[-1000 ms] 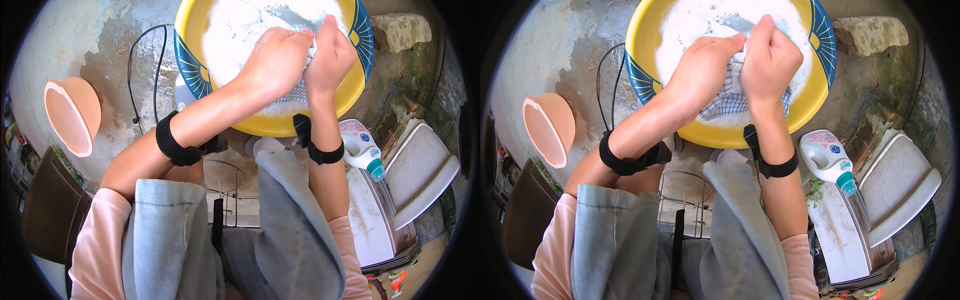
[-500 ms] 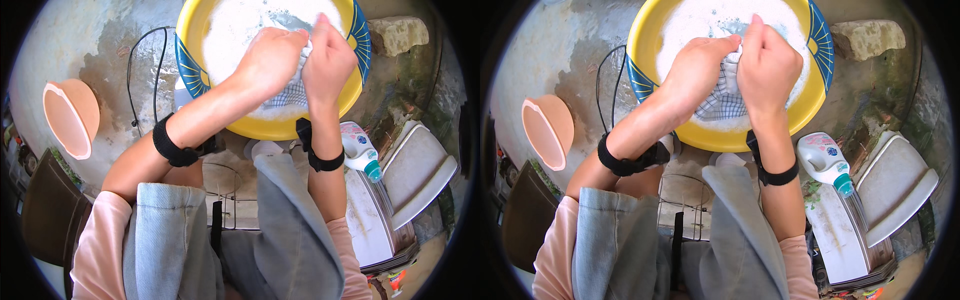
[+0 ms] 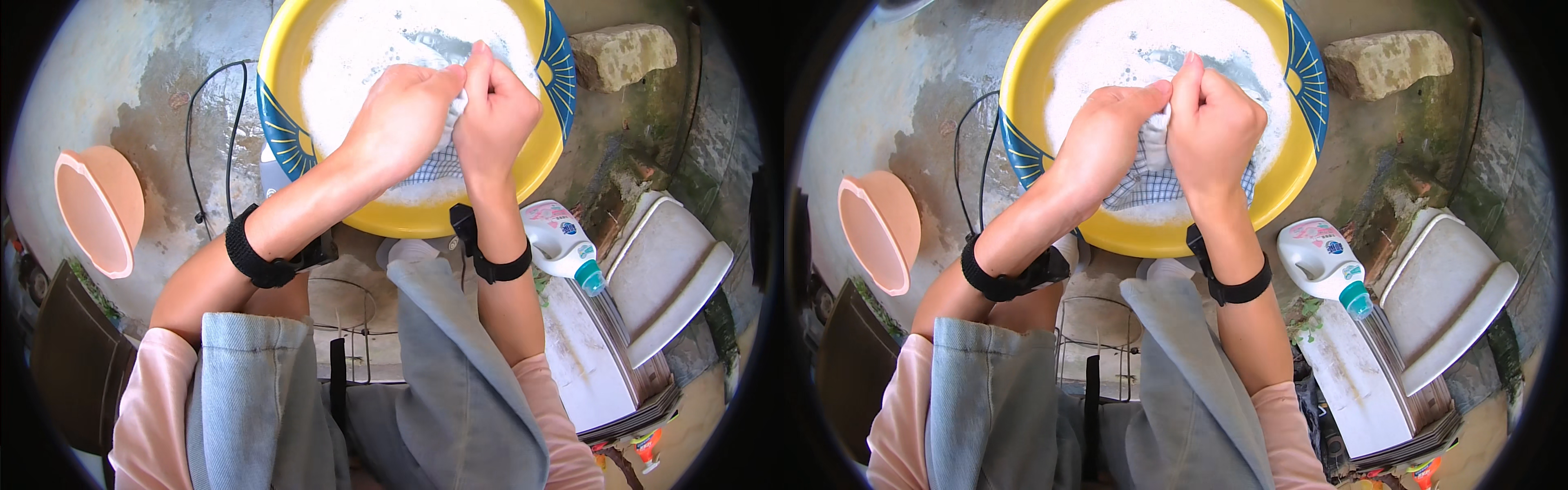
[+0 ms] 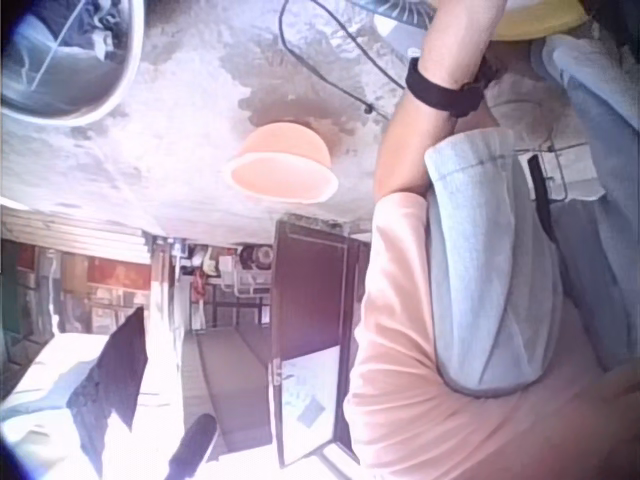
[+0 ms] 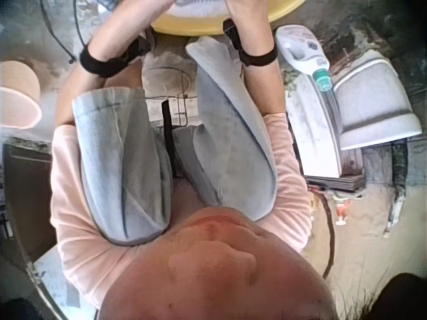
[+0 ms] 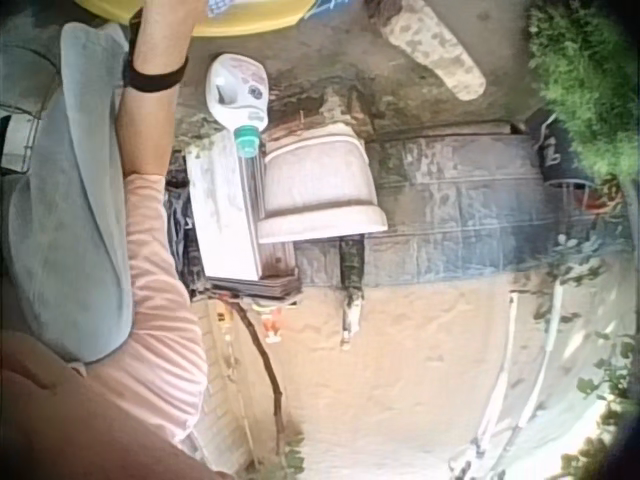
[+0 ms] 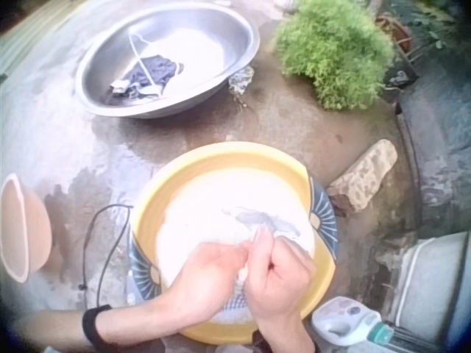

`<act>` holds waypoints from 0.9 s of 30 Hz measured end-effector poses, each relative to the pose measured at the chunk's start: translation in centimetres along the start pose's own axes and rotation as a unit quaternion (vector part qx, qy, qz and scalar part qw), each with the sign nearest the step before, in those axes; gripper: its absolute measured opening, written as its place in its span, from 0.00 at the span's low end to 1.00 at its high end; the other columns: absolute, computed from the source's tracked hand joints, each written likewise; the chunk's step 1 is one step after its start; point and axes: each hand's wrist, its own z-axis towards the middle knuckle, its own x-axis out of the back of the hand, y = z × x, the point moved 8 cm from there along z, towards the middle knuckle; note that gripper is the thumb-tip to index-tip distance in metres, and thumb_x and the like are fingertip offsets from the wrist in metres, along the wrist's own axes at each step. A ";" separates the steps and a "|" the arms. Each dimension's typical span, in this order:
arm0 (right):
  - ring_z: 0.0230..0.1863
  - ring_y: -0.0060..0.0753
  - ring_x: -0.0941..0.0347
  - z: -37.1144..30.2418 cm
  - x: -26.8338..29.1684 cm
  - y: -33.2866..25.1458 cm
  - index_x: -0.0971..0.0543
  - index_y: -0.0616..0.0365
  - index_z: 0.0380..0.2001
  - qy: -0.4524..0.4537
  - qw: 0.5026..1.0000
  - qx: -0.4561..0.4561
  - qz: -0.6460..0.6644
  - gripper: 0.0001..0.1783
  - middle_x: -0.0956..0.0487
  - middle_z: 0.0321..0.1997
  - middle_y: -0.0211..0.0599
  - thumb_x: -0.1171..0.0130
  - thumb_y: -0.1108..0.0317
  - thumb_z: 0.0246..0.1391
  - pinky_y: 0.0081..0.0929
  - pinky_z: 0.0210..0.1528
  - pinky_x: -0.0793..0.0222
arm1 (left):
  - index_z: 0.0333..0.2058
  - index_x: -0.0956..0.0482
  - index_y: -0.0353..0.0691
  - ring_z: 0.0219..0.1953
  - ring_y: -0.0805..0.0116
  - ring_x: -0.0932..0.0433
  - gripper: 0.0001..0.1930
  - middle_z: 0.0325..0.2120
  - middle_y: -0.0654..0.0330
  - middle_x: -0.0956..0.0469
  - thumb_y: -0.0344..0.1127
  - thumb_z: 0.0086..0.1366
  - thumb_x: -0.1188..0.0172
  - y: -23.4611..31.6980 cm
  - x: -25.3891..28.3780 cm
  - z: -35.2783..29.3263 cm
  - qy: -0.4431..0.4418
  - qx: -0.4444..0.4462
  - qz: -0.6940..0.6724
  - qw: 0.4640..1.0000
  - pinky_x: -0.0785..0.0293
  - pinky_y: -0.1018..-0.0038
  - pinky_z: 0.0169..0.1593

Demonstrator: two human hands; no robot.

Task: The person washes a checkered cloth in a yellow basin of soapy water by hand, scrubbing different sections of the fabric and wringing it out.

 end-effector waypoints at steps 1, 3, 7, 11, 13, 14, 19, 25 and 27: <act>0.14 0.22 0.44 0.2 -0.5 0.6 0.28 0.66 0.16 -0.024 0.998 -0.050 -0.028 0.16 0.36 0.12 0.34 0.45 0.78 0.59 0.22 0.18 0.47 | 0.20 0.26 0.28 0.22 0.72 0.31 0.22 0.15 0.56 0.28 0.43 0.65 0.51 -0.2 0.4 -0.1 0.014 0.001 0.031 0.999 0.32 0.68 0.29; 0.15 0.22 0.46 -0.2 -0.1 -1.8 0.29 0.65 0.16 0.012 0.999 0.040 -0.028 0.18 0.37 0.11 0.33 0.45 0.74 0.60 0.23 0.18 0.49 | 0.19 0.27 0.29 0.21 0.73 0.33 0.23 0.13 0.56 0.31 0.43 0.65 0.50 1.4 0.4 -1.0 0.003 -0.108 0.064 0.992 0.34 0.67 0.27; 0.16 0.15 0.46 -0.3 -0.4 0.5 0.22 0.67 0.21 0.000 0.997 -0.072 0.030 0.15 0.32 0.12 0.29 0.44 0.72 0.62 0.23 0.17 0.51 | 0.17 0.29 0.30 0.20 0.73 0.35 0.22 0.12 0.59 0.34 0.41 0.65 0.50 0.8 0.7 0.4 0.038 -0.035 0.002 0.999 0.38 0.68 0.24; 0.18 0.11 0.51 -0.4 0.1 -2.6 0.27 0.65 0.14 0.066 0.993 0.028 0.097 0.23 0.42 0.12 0.17 0.45 0.68 0.65 0.21 0.17 0.57 | 0.17 0.29 0.32 0.18 0.75 0.39 0.23 0.12 0.61 0.34 0.43 0.67 0.50 0.8 0.5 -0.5 0.002 -0.037 -0.011 0.999 0.40 0.67 0.24; 0.18 0.10 0.49 -0.7 -0.3 1.4 0.26 0.67 0.14 0.019 0.991 -0.120 0.051 0.22 0.40 0.11 0.19 0.45 0.70 0.64 0.18 0.17 0.56 | 0.17 0.29 0.32 0.19 0.75 0.38 0.23 0.12 0.61 0.34 0.43 0.67 0.50 0.9 0.4 0.1 0.016 -0.022 -0.007 1.000 0.39 0.68 0.24; 0.17 0.10 0.48 -0.8 -0.9 3.7 0.26 0.67 0.14 -0.023 0.976 -0.203 0.075 0.22 0.38 0.11 0.21 0.44 0.72 0.63 0.19 0.17 0.56 | 0.16 0.29 0.32 0.19 0.75 0.38 0.23 0.12 0.61 0.33 0.44 0.66 0.50 0.8 0.4 0.3 0.033 -0.005 0.001 0.999 0.38 0.68 0.24; 0.18 0.12 0.53 -0.6 0.2 -2.6 0.36 0.63 0.11 0.065 0.987 0.084 0.123 0.27 0.44 0.11 0.20 0.43 0.68 0.63 0.23 0.18 0.61 | 0.16 0.30 0.32 0.18 0.74 0.38 0.23 0.11 0.60 0.35 0.42 0.66 0.50 1.0 -0.2 -0.3 -0.008 -0.059 0.006 0.998 0.39 0.67 0.24; 0.10 0.28 0.51 -0.3 0.6 -3.7 0.37 0.62 0.09 0.045 0.994 0.045 0.085 0.25 0.42 0.08 0.35 0.40 0.73 0.56 0.29 0.15 0.55 | 0.15 0.32 0.33 0.18 0.76 0.40 0.23 0.11 0.61 0.35 0.42 0.66 0.50 1.1 -0.4 -0.7 0.002 -0.095 -0.008 0.995 0.41 0.68 0.23; 0.10 0.29 0.48 -0.5 0.5 -1.7 0.36 0.62 0.09 0.069 0.995 0.044 0.062 0.24 0.41 0.08 0.36 0.40 0.73 0.56 0.30 0.15 0.54 | 0.15 0.31 0.32 0.19 0.76 0.39 0.23 0.11 0.62 0.34 0.42 0.66 0.51 0.4 0.2 -0.1 0.019 -0.052 0.003 0.998 0.41 0.68 0.23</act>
